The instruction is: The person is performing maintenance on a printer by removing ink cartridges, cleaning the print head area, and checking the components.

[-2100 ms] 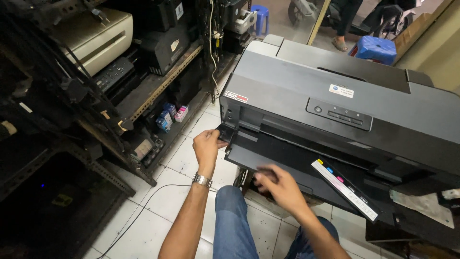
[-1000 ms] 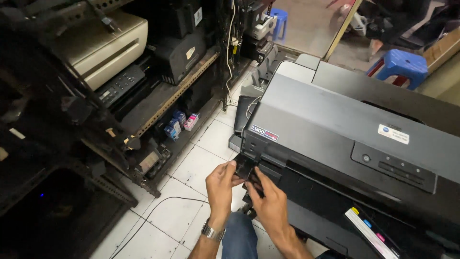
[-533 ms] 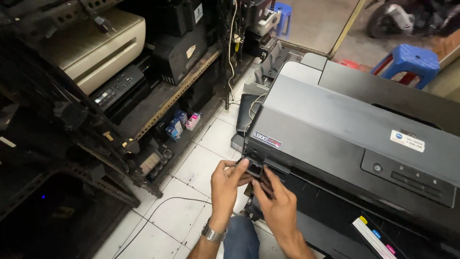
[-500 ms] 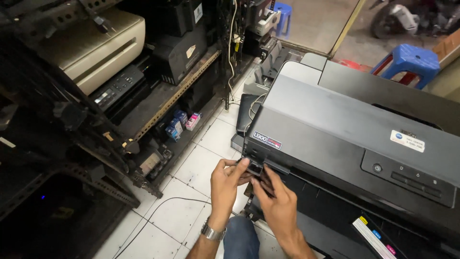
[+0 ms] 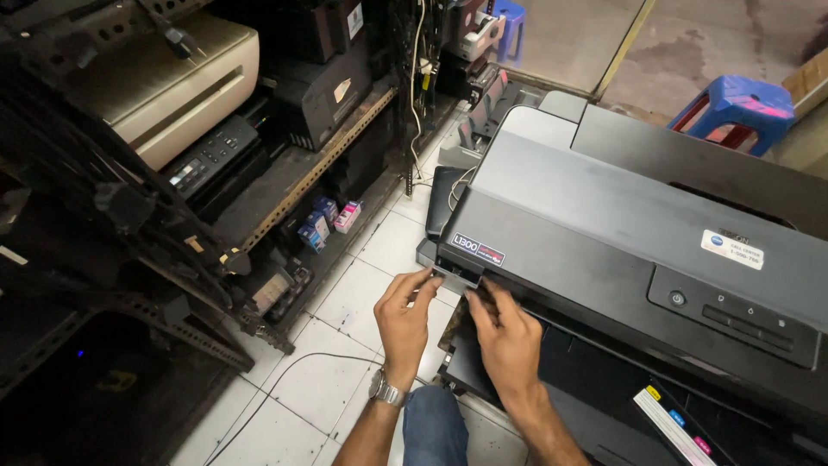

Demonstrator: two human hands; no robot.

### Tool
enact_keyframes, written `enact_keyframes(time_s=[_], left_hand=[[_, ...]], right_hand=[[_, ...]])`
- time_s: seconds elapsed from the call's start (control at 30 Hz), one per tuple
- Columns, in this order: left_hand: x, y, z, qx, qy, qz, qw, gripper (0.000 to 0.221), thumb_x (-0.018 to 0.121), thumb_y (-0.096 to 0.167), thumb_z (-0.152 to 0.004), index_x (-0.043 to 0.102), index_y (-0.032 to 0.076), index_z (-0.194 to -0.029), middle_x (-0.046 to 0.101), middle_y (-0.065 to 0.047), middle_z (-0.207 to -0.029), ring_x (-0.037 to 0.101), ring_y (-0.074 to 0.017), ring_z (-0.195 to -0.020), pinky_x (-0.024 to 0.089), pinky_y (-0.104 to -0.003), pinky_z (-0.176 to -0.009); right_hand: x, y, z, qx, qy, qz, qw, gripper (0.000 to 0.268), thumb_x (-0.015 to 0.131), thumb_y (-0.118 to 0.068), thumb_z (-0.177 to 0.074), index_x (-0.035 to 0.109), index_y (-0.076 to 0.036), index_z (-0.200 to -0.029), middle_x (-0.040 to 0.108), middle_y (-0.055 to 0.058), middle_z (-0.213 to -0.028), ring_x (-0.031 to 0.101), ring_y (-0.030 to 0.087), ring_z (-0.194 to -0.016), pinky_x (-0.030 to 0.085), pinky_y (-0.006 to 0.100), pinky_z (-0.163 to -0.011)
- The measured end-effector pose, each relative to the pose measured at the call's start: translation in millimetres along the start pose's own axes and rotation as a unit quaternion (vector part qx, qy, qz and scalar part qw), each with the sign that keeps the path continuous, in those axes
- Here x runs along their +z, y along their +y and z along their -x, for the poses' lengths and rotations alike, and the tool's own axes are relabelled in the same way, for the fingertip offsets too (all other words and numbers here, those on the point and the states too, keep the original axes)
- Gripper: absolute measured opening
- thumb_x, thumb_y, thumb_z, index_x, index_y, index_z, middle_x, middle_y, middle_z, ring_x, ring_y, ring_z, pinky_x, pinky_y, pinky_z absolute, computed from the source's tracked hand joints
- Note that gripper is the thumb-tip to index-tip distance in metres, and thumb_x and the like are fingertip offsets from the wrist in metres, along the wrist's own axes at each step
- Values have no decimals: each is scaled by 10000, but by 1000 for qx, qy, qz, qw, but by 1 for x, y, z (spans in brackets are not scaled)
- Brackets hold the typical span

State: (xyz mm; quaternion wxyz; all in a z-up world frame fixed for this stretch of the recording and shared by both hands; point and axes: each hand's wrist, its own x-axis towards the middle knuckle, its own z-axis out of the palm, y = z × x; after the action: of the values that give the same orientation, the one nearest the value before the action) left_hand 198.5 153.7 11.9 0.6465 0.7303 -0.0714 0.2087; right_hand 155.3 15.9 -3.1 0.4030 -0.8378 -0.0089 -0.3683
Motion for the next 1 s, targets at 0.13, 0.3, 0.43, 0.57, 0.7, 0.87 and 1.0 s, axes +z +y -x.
enact_keyframes(time_s=[0.13, 0.3, 0.43, 0.57, 0.7, 0.87, 1.0], left_hand=[[9, -9, -3, 90, 43, -4, 995, 66, 776, 30, -876, 798, 14, -936, 761, -77, -956, 721, -163, -889, 587, -274, -857], [8, -13, -7, 83, 43, 8, 996, 78, 792, 46, -862, 809, 35, -937, 779, -77, -936, 731, -160, -875, 591, -266, -828], [6, -18, -14, 59, 14, 42, 997, 45, 808, 57, -847, 768, 41, -857, 759, -63, -905, 713, -158, -881, 567, -271, -844], [7, -29, -20, -14, -21, 103, 994, 352, 852, 39, -794, 773, 6, -1136, 787, -184, -1082, 737, -303, -1053, 610, -387, -918], [14, -73, -23, -42, -96, 129, 986, 409, 796, 70, -873, 733, 81, -1277, 746, -171, -1232, 638, -276, -1196, 564, -406, -1010], [15, -57, -10, -59, -102, 139, 983, 438, 752, 82, -917, 686, 85, -1349, 730, -165, -1270, 635, -250, -1208, 546, -402, -1027], [17, -38, 1, -40, -92, 109, 989, 490, 659, 90, -981, 572, 55, -1462, 642, -232, -1394, 569, -352, -1304, 499, -456, -1085]], right_hand=[[6, 16, -1, -38, 16, 50, 998, 304, 785, -176, -919, 726, 4, -1158, 775, 105, -880, 648, 136, -616, 545, 302, -611], [5, 6, -8, -75, 23, 31, 996, 232, 792, -86, -895, 744, 67, -1062, 780, 171, -1019, 735, 186, -777, 604, 300, -717], [1, 5, -10, -50, 4, 19, 999, 190, 782, -113, -893, 779, 40, -1004, 785, 170, -1051, 779, 223, -932, 632, 309, -843], [2, -4, -13, -8, 37, 22, 999, 117, 844, -133, -860, 822, -55, -944, 804, 135, -879, 780, 302, -822, 614, 377, -674], [2, -1, -12, -12, 42, 26, 999, 108, 826, -129, -880, 821, -44, -946, 810, 122, -880, 777, 308, -819, 607, 367, -656], [4, -3, -10, -48, 48, 76, 995, 83, 810, -139, -897, 819, -67, -938, 809, 111, -862, 776, 298, -788, 602, 369, -626], [3, 0, -7, -82, 55, 114, 989, 80, 807, -160, -904, 815, -98, -954, 806, 79, -844, 772, 271, -761, 597, 354, -613]])
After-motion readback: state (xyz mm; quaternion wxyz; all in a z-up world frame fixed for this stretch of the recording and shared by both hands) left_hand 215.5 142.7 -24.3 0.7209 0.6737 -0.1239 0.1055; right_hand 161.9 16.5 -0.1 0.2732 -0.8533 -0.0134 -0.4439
